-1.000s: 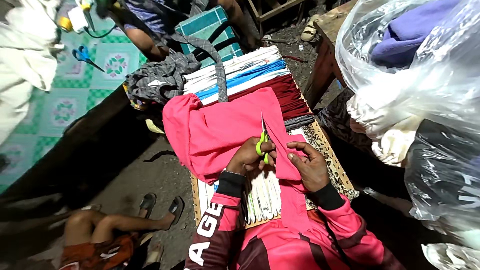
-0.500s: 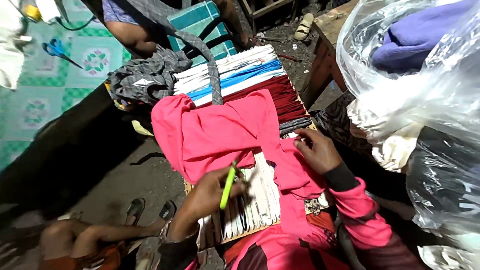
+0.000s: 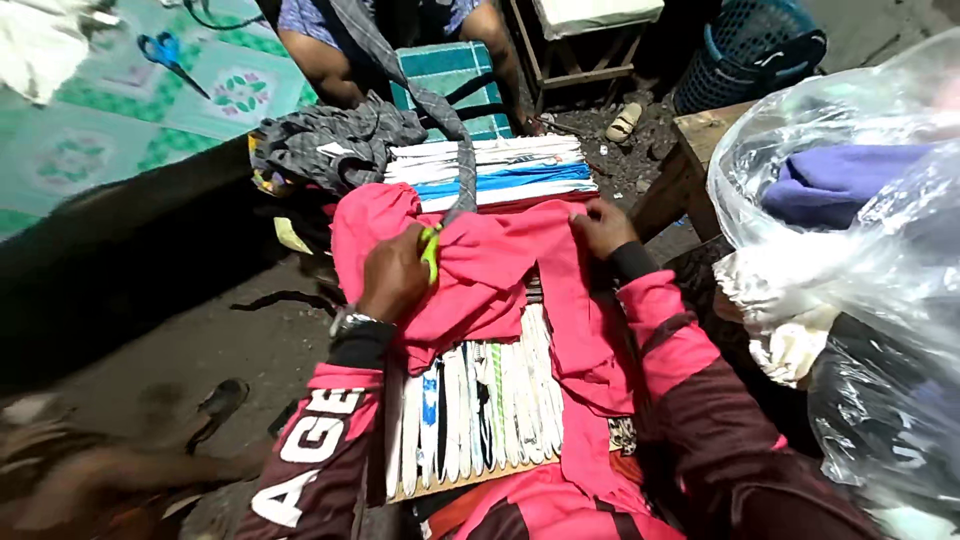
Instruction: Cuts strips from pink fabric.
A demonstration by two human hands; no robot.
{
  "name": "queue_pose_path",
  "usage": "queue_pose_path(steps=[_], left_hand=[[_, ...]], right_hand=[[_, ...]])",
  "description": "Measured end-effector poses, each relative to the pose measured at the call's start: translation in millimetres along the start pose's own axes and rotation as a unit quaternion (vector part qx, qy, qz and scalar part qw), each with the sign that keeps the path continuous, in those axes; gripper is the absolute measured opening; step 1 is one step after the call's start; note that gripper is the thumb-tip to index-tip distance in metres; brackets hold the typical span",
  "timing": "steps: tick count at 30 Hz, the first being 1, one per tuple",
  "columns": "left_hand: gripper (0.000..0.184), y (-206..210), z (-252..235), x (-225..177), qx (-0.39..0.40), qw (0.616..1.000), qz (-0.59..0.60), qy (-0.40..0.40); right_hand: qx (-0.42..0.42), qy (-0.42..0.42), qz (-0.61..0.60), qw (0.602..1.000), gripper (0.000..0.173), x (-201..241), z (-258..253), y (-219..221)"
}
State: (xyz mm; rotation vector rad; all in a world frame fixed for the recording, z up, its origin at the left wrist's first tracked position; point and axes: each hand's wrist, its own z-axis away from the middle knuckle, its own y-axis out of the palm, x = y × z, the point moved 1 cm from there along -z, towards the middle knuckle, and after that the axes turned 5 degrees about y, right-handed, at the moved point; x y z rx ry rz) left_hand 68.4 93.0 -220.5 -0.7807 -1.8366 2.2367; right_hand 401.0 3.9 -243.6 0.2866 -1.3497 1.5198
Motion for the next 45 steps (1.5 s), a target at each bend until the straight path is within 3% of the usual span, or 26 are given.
queue_pose_path(steps=[4, 6, 8, 10, 12, 15, 17, 18, 20, 22, 24, 27, 29, 31, 36, 42, 45], left_hand=[[0.042, -94.4, 9.4, 1.0, -0.112, 0.99, 0.08, 0.016], [0.045, -135.1, 44.8, -1.2, -0.155, 0.982, 0.104, 0.042], [0.042, -149.8, 91.8, 9.1, -0.188, 0.971, 0.128, 0.08], [0.045, -141.3, 130.2, 28.3, -0.212, 0.961, 0.161, 0.076], [0.048, -119.6, 167.3, 23.6, -0.208, 0.958, 0.192, 0.055], [0.045, -57.6, 201.2, 27.4, -0.12, 0.972, 0.196, -0.046], [0.045, -23.3, 207.4, 39.5, -0.061, 0.98, 0.159, -0.105], [0.047, -15.9, 210.2, 40.3, -0.053, 0.98, 0.149, -0.122], [0.048, -16.7, 219.9, 25.2, -0.06, 0.971, 0.183, -0.14], [0.043, -25.7, 222.8, -2.5, -0.052, 0.94, 0.307, -0.14], [0.041, -26.0, 223.6, -27.8, 0.029, 0.875, 0.467, -0.122], [0.039, 1.7, 218.1, -51.2, 0.191, 0.809, 0.548, -0.099], [0.037, 26.4, 214.8, -61.6, 0.269, 0.788, 0.545, -0.1], [0.036, 45.4, 214.4, -70.2, 0.316, 0.774, 0.538, -0.107], [0.034, 60.9, 209.5, -88.9, 0.351, 0.748, 0.554, -0.101], [0.038, 73.8, 204.7, -97.5, 0.381, 0.676, 0.624, -0.089], [0.031, 81.2, 197.7, -105.1, 0.357, 0.685, 0.625, -0.112]], right_hand=[[-0.041, -0.077, -0.191, 0.978, 0.032, 46.8, -15.1, -42.3], [-0.055, -0.155, -0.269, 0.949, 0.024, 76.7, -5.2, -64.1], [-0.055, -0.249, -0.313, 0.915, 0.016, 100.3, 21.3, -78.1], [-0.049, -0.309, -0.309, 0.898, 0.018, 106.2, 59.6, -75.7], [-0.035, -0.298, -0.297, 0.906, 0.022, 89.9, 91.0, -53.3], [0.018, -0.152, -0.278, 0.948, 0.029, 14.6, 98.3, 23.2], [0.096, -0.037, -0.226, 0.969, 0.052, -34.4, 98.6, 69.9], [0.144, 0.008, -0.217, 0.966, 0.062, -47.1, 100.8, 85.0], [0.201, 0.056, -0.216, 0.954, 0.057, -57.6, 115.4, 98.0], [0.221, 0.072, -0.24, 0.943, 0.051, -52.7, 124.7, 95.0], [0.239, 0.073, -0.26, 0.933, 0.052, -48.4, 131.8, 94.1], [0.223, 0.046, -0.213, 0.95, 0.038, -46.2, 137.6, 95.8], [0.176, 0.04, -0.228, 0.957, 0.027, -45.2, 142.0, 94.1], [0.145, 0.029, -0.285, 0.947, 0.026, -51.0, 142.9, 90.3], [0.114, -0.013, -0.37, 0.922, 0.029, -58.1, 147.5, 79.9], [0.078, -0.023, -0.326, 0.942, 0.025, -61.5, 170.6, 82.1], [0.057, -0.024, -0.318, 0.946, 0.024, -67.2, 181.4, 87.8]])
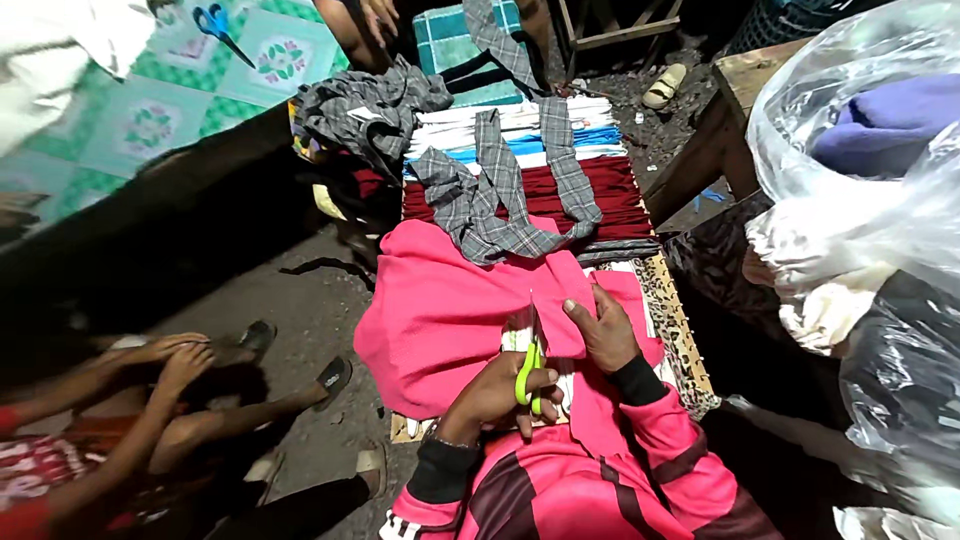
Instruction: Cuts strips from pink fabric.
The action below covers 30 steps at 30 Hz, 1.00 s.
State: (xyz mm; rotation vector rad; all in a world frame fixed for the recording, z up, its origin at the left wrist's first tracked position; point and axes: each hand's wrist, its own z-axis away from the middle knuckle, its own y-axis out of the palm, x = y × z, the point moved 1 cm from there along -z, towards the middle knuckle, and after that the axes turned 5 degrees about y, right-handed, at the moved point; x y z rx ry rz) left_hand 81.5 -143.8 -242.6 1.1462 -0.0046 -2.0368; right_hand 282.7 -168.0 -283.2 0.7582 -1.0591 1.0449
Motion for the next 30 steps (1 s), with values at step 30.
queue_pose_path(steps=[30], left_hand=[[0.018, 3.7, -20.0, -12.0, -0.041, 0.999, 0.015, 0.03]], right_hand=[[-0.007, -0.002, -0.002, 1.0, 0.021, -5.2, 33.2, 1.3]])
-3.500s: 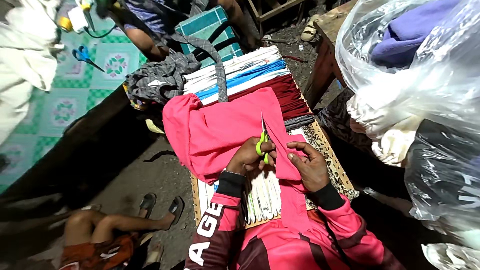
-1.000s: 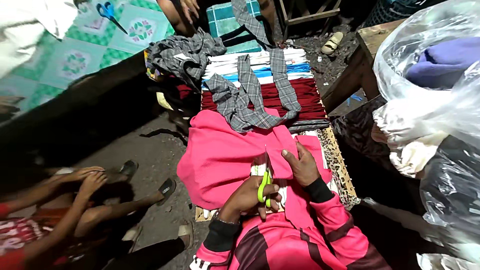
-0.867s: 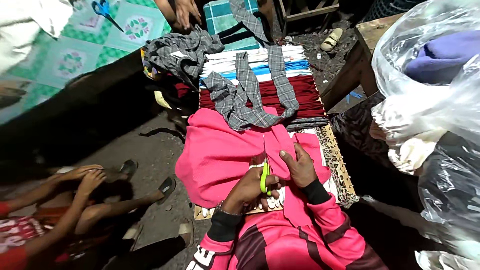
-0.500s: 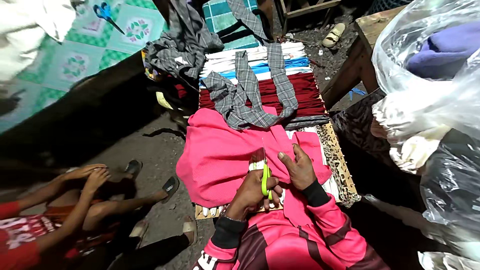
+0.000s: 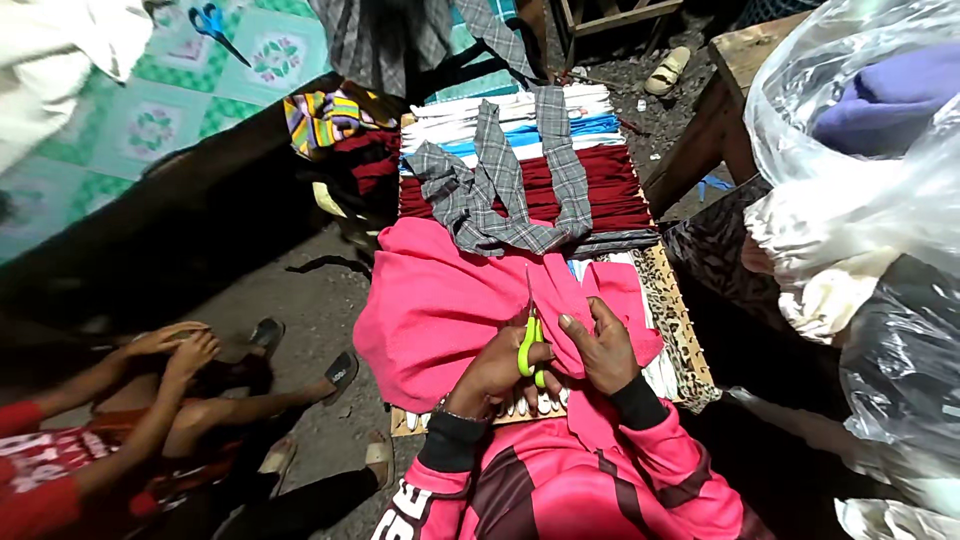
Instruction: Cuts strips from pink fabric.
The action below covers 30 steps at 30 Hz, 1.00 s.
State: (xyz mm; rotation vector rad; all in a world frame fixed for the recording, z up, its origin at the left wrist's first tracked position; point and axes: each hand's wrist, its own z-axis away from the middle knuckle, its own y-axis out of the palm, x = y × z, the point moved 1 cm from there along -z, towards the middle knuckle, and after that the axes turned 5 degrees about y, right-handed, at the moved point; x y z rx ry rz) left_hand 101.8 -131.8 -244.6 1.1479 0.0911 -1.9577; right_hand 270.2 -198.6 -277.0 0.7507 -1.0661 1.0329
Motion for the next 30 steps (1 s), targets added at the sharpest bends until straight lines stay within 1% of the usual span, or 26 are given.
queue_pose_path(steps=[2, 4, 10, 15, 19, 23, 28, 30], left_hand=[[0.013, 0.7, 3.7, 1.5, -0.007, 1.0, 0.002, 0.005], [0.012, 1.4, 8.5, 7.2, -0.015, 1.0, 0.006, 0.002], [0.016, 2.5, 11.8, 20.2, -0.001, 0.999, 0.049, -0.02], [0.022, -2.0, -5.4, 4.5, 0.013, 1.0, 0.001, -0.018], [0.016, -1.6, -12.8, -3.6, 0.018, 1.0, 0.001, 0.005], [0.014, 1.0, -7.8, 4.0, 0.002, 1.0, 0.008, 0.01], [0.009, 6.3, 0.5, 14.8, -0.042, 0.999, 0.02, -0.004], [0.01, 8.9, 1.3, 16.1, -0.043, 0.999, 0.027, -0.007]], right_hand=[[-0.007, 0.0, -0.002, 1.0, 0.021, 0.5, -1.0, -1.4], [-0.011, 0.004, -0.004, 1.0, 0.02, 1.7, -0.6, -2.9], [0.008, -0.001, 0.01, 1.0, 0.024, -0.8, 5.5, -5.8], [0.011, -0.001, 0.016, 1.0, 0.026, -3.1, 10.4, -5.5], [0.0, -0.008, 0.006, 1.0, 0.024, -1.2, 11.1, -6.5], [-0.001, -0.002, 0.004, 1.0, 0.024, 0.0, 11.5, -7.3], [0.004, -0.002, 0.005, 1.0, 0.025, -4.5, 15.2, -9.4], [0.007, -0.004, 0.0, 1.0, 0.024, -4.5, 17.7, -10.3]])
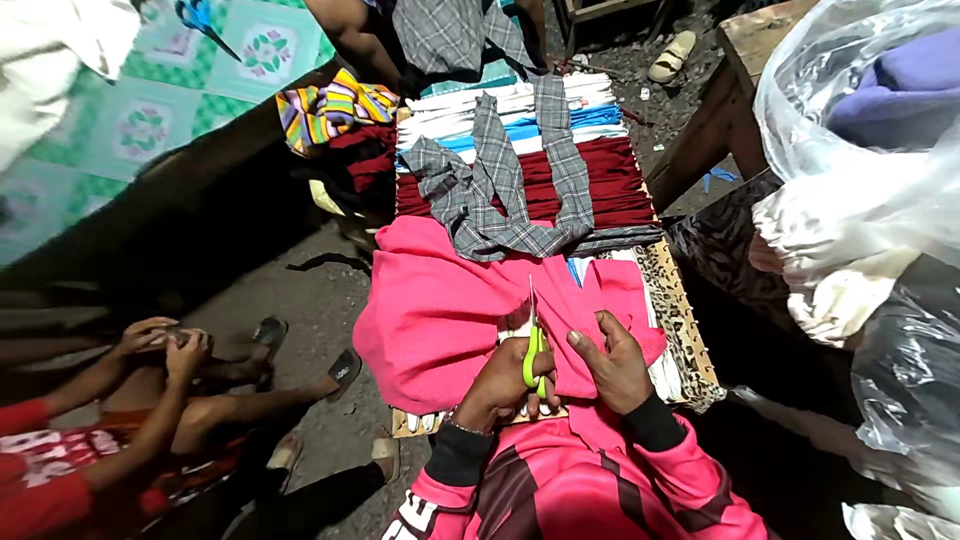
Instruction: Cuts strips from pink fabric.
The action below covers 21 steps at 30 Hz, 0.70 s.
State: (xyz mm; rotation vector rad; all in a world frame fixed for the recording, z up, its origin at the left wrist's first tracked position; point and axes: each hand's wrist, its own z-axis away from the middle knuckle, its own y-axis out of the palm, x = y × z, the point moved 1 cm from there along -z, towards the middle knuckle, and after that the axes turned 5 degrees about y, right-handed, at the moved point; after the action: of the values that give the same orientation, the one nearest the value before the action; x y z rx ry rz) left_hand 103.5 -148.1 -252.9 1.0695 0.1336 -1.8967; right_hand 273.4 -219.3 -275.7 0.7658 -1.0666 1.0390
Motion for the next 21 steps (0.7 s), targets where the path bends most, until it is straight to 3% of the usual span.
queue_pose_path(steps=[10, 21], left_hand=[[0.015, -9.6, -22.9, -22.4, 0.055, 0.998, -0.016, 0.0], [0.016, -10.5, -8.3, 0.5, 0.043, 0.999, 0.012, -0.024]], right_hand=[[-0.006, -0.02, 0.003, 1.0, 0.022, 2.0, 9.2, -0.4], [0.008, 0.0, 0.015, 1.0, 0.024, -3.8, 18.7, -5.1]])
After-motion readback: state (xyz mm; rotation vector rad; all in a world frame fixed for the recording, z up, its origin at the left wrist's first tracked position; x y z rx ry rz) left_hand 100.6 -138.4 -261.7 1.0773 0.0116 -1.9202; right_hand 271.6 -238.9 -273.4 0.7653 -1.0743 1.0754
